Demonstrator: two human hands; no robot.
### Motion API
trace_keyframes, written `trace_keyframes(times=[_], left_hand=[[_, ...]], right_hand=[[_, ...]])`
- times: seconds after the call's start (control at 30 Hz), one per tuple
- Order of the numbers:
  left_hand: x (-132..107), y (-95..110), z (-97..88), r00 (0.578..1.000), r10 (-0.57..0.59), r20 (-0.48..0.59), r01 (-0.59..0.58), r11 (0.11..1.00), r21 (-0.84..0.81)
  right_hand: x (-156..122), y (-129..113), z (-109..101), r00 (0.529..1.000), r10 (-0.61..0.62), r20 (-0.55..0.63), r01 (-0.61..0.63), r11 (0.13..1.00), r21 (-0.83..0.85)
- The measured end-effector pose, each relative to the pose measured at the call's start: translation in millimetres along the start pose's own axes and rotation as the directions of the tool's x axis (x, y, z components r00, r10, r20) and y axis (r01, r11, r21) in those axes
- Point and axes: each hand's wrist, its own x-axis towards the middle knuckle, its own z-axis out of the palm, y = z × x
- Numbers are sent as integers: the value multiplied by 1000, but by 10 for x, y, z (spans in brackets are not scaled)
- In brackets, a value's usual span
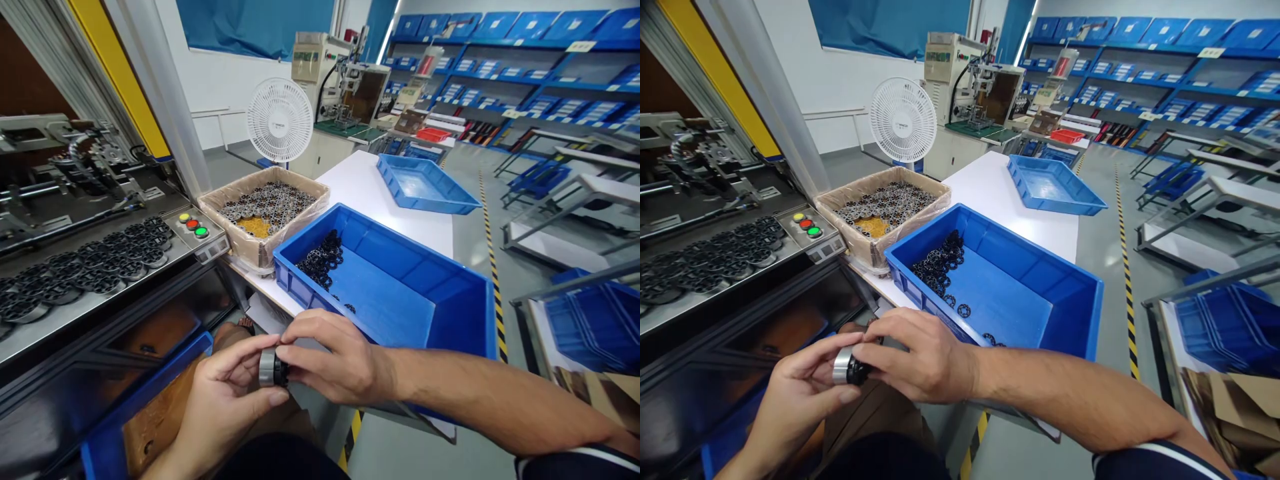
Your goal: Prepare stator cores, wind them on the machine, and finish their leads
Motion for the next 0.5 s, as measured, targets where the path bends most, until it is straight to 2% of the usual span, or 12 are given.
trace_keyframes(times=[0.37,0.5], left_hand=[[-7,-29,29,1000,-11,-19,11,1000,1],[-23,-67,28,990,-94,-104,87,994,-70]], right_hand=[[-18,0,-20,1000,22,6,-22,999,-28],[-8,24,-43,1000,11,24,-10,1000,-27]])
